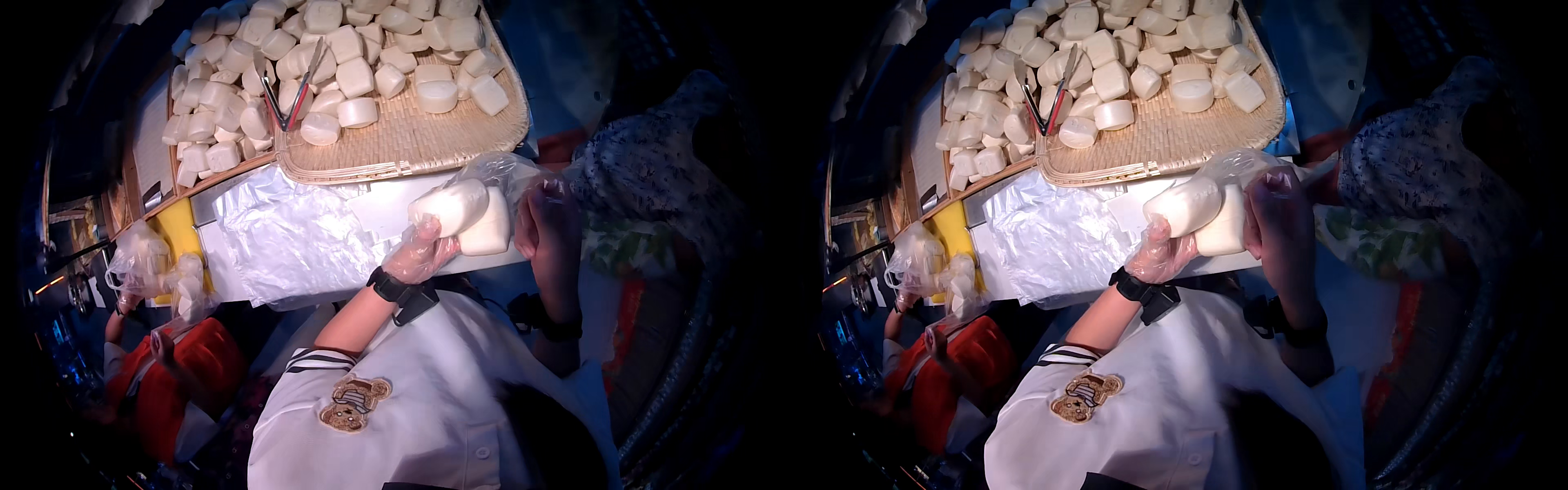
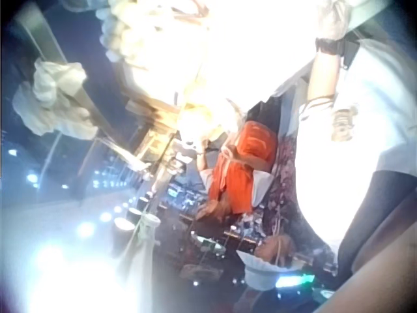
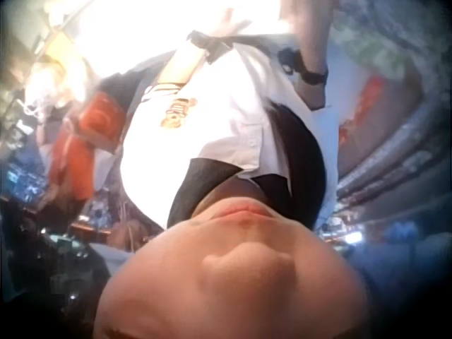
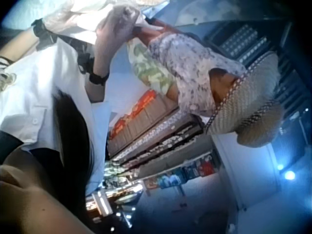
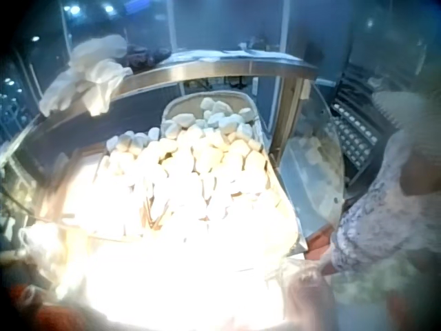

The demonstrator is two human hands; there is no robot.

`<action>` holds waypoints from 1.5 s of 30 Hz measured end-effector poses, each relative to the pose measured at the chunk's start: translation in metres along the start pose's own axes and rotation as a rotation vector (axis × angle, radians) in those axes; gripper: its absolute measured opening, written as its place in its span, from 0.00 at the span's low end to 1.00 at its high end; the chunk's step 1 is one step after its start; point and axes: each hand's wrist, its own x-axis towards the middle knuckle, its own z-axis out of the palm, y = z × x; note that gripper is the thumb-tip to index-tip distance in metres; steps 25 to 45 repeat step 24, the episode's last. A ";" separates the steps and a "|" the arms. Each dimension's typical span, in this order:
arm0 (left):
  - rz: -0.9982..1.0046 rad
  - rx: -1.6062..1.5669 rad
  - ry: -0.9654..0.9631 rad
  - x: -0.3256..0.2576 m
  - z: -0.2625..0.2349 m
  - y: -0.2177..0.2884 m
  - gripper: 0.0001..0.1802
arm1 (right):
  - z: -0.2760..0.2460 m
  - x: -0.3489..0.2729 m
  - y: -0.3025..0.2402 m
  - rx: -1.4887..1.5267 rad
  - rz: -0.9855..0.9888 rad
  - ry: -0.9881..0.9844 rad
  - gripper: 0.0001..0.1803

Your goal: The person wears a plastic glove and uses tongs to pick up small white bun-like food items from a large basket and places them into a clear plastic bag.

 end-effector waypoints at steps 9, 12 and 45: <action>0.449 0.940 -0.163 0.055 0.027 -0.017 0.31 | 0.019 -0.045 -0.013 0.209 0.308 -0.636 0.06; 0.572 1.305 -0.331 0.056 0.039 -0.008 0.25 | 0.037 -0.050 -0.010 0.027 0.235 -0.794 0.06; -0.372 2.232 -0.219 0.000 -0.024 0.113 0.48 | -0.006 -0.035 0.011 0.534 0.039 -0.179 0.10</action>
